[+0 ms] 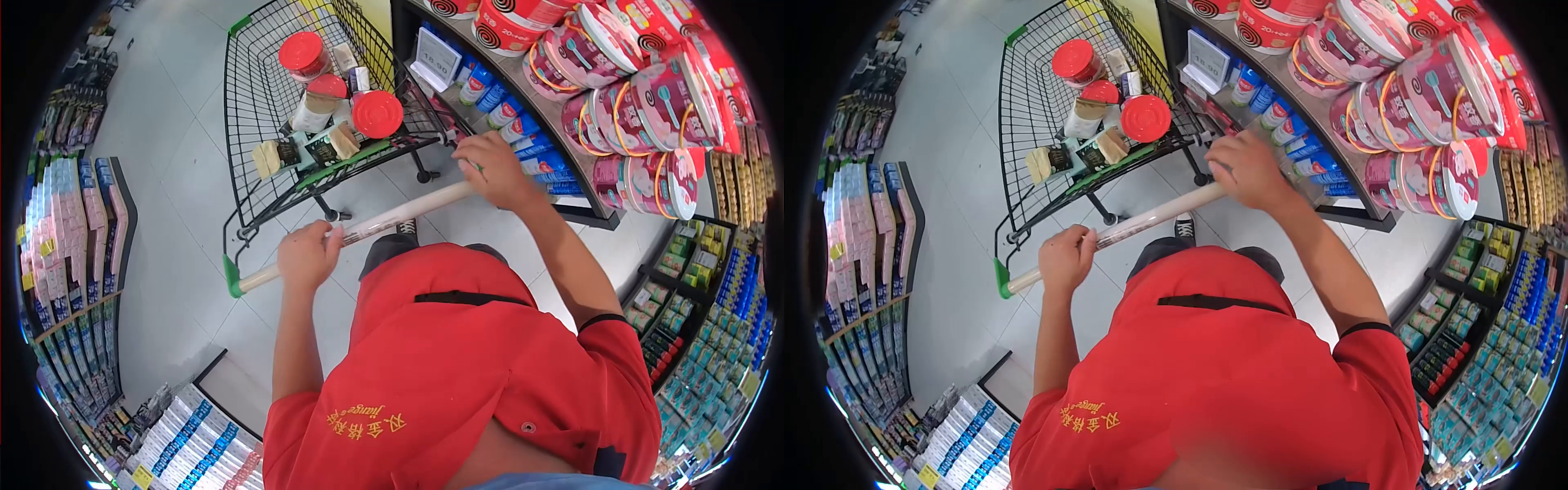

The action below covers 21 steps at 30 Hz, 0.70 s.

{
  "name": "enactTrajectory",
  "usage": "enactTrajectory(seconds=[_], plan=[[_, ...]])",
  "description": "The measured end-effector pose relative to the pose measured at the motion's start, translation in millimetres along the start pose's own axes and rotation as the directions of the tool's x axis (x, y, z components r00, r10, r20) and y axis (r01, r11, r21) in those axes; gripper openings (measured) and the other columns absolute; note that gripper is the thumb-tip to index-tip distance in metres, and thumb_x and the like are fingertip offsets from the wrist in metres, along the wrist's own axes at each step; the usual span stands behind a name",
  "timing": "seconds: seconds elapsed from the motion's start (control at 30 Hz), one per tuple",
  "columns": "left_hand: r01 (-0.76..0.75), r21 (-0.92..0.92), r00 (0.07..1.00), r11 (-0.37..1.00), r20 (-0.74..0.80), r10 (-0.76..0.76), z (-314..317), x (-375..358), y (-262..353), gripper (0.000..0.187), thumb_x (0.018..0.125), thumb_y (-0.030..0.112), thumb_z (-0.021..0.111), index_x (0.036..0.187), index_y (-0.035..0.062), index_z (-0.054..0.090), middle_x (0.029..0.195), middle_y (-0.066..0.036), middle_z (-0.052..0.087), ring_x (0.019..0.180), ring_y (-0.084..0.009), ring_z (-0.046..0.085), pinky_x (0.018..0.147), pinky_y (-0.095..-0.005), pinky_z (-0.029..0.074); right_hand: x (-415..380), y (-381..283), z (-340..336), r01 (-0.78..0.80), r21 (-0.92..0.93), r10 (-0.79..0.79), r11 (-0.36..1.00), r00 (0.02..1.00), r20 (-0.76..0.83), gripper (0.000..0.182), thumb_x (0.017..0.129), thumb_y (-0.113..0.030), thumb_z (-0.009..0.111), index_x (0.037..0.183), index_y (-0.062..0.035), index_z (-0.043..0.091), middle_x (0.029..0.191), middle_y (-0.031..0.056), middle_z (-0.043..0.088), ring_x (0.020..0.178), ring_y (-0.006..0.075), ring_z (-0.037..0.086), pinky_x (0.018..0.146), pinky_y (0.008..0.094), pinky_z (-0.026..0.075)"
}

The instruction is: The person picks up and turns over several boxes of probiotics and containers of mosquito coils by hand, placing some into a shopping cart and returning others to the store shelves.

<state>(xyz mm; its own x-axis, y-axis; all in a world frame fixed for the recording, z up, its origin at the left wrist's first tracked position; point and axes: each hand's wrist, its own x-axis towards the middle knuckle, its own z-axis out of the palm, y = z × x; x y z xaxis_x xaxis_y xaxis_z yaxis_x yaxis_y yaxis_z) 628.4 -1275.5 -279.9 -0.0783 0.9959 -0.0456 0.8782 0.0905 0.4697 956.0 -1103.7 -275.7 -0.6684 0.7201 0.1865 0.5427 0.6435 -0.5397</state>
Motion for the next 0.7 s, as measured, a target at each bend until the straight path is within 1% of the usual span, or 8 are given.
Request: enactTrajectory(seconds=[0.13,0.2,0.27,0.3,0.37,0.43,0.5,0.7], plan=[[0.096,0.119,0.986,0.988,-0.147,-0.078,6.6,5.1,-23.2,0.024,0.092,0.030,0.060,0.081,0.0096,0.067,0.069,-0.008,0.065,0.067,-0.0299,0.061,0.064,-0.0431,0.047,8.8,-6.5,21.1,0.085,-0.064,-0.089,0.994,0.994,-0.064,0.012,0.081,-0.018,0.064,0.086,-0.0089,0.069,0.094,0.0053,0.064,0.086,0.0289,0.054,0.078,0.0392,0.046],[0.200,0.149,0.959,0.968,-0.231,-0.162,24.8,8.1,-14.0,0.023,0.091,0.030,0.062,0.082,0.0099,0.067,0.071,-0.005,0.066,0.070,-0.0276,0.062,0.069,-0.0426,0.047,5.8,3.2,32.2,0.101,-0.075,-0.101,0.992,0.995,0.008,0.013,0.082,-0.020,0.063,0.084,-0.0093,0.070,0.094,0.0053,0.064,0.086,0.0289,0.055,0.076,0.0398,0.047],[0.247,0.187,0.885,0.951,-0.443,-0.143,33.2,10.3,1.7,0.021,0.092,0.028,0.059,0.085,0.0106,0.069,0.074,-0.003,0.067,0.076,-0.0271,0.061,0.079,-0.0446,0.043,5.5,1.7,38.1,0.118,-0.077,-0.111,0.990,0.990,0.082,0.015,0.084,-0.023,0.062,0.081,-0.0097,0.070,0.094,0.0053,0.064,0.086,0.0288,0.055,0.074,0.0403,0.047],[0.340,0.140,0.881,0.930,-0.393,-0.263,37.7,8.9,13.8,0.023,0.094,0.027,0.055,0.089,0.0103,0.070,0.088,-0.005,0.069,0.090,-0.0276,0.060,0.093,-0.0493,0.038,7.3,-3.1,39.2,0.112,-0.100,-0.099,0.989,0.987,0.127,0.017,0.085,-0.024,0.062,0.080,-0.0092,0.070,0.090,0.0066,0.062,0.084,0.0295,0.055,0.074,0.0413,0.047],[0.394,0.161,0.857,0.905,-0.422,-0.297,52.8,4.7,30.9,0.024,0.094,0.027,0.053,0.092,0.0112,0.070,0.100,-0.006,0.068,0.100,-0.0291,0.057,0.099,-0.0511,0.034,5.0,-12.6,45.6,0.101,-0.114,-0.080,0.988,0.982,0.173,0.020,0.086,-0.025,0.061,0.078,-0.0088,0.069,0.086,0.0080,0.060,0.083,0.0301,0.055,0.074,0.0423,0.046],[0.431,0.158,0.826,0.888,-0.465,-0.318,76.3,-1.2,34.4,0.025,0.094,0.027,0.051,0.095,0.0121,0.070,0.113,-0.008,0.066,0.111,-0.0305,0.054,0.104,-0.0530,0.030,-1.0,-16.5,51.7,0.218,-0.210,-0.157,0.953,0.950,0.271,0.031,0.089,-0.034,0.058,0.074,-0.0096,0.070,0.085,0.0079,0.062,0.081,0.0302,0.057,0.071,0.0419,0.049],[0.514,0.087,0.799,0.853,-0.410,-0.440,82.5,-11.8,9.0,0.027,0.091,0.025,0.048,0.102,0.0145,0.071,0.137,-0.012,0.054,0.133,-0.0358,0.039,0.113,-0.0565,0.019,-2.6,-25.1,52.9,0.235,-0.194,-0.164,0.953,0.932,0.323,0.034,0.090,-0.037,0.057,0.075,-0.0093,0.070,0.084,0.0084,0.062,0.082,0.0302,0.058,0.071,0.0416,0.050],[0.701,0.041,0.652,0.712,-0.441,-0.617,80.6,-36.5,-13.3,0.040,0.082,0.026,0.053,0.119,0.0183,0.066,0.152,-0.019,0.036,0.145,-0.0412,0.022,0.116,-0.0552,0.015,-24.7,-55.4,65.9,0.333,-0.025,-0.286,0.943,0.843,0.456,0.039,0.089,-0.044,0.060,0.087,-0.0051,0.068,0.086,0.0121,0.063,0.082,0.0317,0.060,0.070,0.0398,0.053]])
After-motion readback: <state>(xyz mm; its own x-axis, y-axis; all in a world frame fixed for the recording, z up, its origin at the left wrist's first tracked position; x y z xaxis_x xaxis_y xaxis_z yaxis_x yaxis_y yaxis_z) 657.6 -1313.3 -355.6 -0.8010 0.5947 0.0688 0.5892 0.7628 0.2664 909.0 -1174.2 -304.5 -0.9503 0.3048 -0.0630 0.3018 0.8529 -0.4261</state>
